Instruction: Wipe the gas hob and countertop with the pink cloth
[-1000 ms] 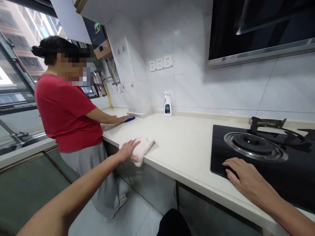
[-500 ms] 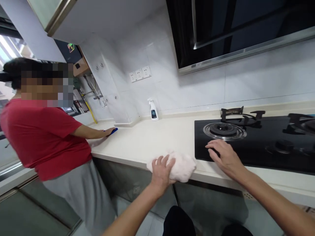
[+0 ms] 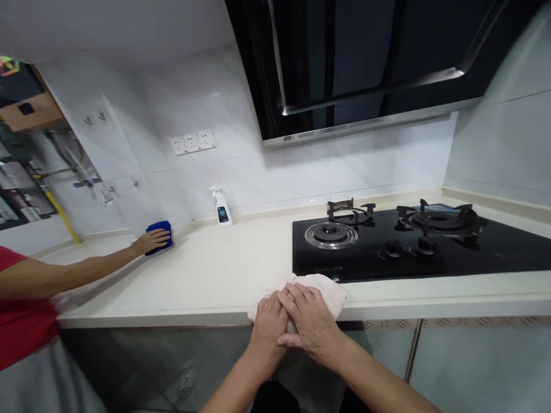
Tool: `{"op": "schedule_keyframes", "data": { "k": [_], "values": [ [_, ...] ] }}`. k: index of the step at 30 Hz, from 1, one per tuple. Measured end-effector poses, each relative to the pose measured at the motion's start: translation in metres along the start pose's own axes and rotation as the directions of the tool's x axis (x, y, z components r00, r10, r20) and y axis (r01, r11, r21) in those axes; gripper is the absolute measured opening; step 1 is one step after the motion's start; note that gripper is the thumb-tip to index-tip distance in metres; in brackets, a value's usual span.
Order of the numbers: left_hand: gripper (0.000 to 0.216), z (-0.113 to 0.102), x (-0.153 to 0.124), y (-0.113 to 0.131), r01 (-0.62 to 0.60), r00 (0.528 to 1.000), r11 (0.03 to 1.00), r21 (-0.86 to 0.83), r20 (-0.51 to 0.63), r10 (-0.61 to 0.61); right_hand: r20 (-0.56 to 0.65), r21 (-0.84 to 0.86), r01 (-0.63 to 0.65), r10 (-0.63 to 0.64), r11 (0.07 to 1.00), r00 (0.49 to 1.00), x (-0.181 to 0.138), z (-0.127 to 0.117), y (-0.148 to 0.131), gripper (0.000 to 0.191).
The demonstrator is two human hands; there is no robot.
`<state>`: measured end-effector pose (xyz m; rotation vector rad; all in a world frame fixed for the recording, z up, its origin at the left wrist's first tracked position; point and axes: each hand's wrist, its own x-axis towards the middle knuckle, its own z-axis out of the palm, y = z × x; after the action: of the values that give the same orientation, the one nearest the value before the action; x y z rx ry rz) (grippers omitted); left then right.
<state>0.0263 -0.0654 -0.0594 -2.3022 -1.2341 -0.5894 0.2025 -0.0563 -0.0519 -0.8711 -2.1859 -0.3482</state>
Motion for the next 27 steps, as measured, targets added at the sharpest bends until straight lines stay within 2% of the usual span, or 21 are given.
{"op": "schedule_keyframes", "data": {
  "k": [1, 3, 5, 8, 11, 14, 19, 23, 27],
  "values": [
    [0.077, -0.008, -0.006, -0.012, -0.07, 0.997, 0.995, -0.072, -0.017, 0.069, 0.017, -0.002, 0.009, -0.009, 1.0, 1.0, 0.001, -0.002, 0.001, 0.102],
    [0.082, -0.025, -0.018, -0.03, -0.116, 0.991, 0.984, -0.132, -0.081, 0.106, 0.044, -0.018, 0.008, -0.007, 1.0, 0.999, 0.005, -0.006, 0.001, 0.101],
    [0.075, -0.039, -0.027, -0.041, -0.088, 0.993, 0.986, -0.142, -0.094, 0.075, 0.063, -0.052, -0.017, 0.021, 0.998, 0.998, 0.01, -0.007, -0.002, 0.097],
    [0.061, -0.054, -0.031, -0.052, -0.057, 0.998, 0.983, -0.172, -0.039, 0.051, 0.055, -0.106, -0.022, 0.028, 0.994, 0.998, 0.015, 0.0, -0.005, 0.085],
    [0.052, -0.057, -0.021, -0.069, -0.054, 0.996, 0.982, -0.18, -0.081, 0.04, 0.025, -0.137, 0.015, -0.012, 0.99, 1.0, 0.012, 0.004, 0.001, 0.078],
    [0.041, -0.049, -0.002, -0.093, 0.022, 0.988, 0.989, -0.148, -0.147, -0.044, 0.006, -0.163, 0.022, -0.021, 0.986, 1.0, -0.005, -0.007, 0.021, 0.075],
    [0.046, -0.027, 0.022, -0.122, 0.132, 0.985, 0.979, -0.153, -0.092, -0.147, 0.004, -0.257, -0.032, 0.034, 0.966, 0.999, -0.068, -0.062, 0.086, 0.074],
    [0.051, -0.02, 0.025, -0.123, 0.253, 0.965, 0.952, -0.175, -0.025, -0.261, 0.067, -0.415, -0.183, 0.231, 0.891, 0.971, -0.135, -0.121, 0.153, 0.069],
    [0.052, -0.022, 0.027, -0.117, 0.29, 0.956, 0.937, -0.192, 0.015, -0.293, 0.084, -0.578, -0.285, 0.403, 0.765, 0.911, -0.185, -0.171, 0.211, 0.068]
  ]
}}
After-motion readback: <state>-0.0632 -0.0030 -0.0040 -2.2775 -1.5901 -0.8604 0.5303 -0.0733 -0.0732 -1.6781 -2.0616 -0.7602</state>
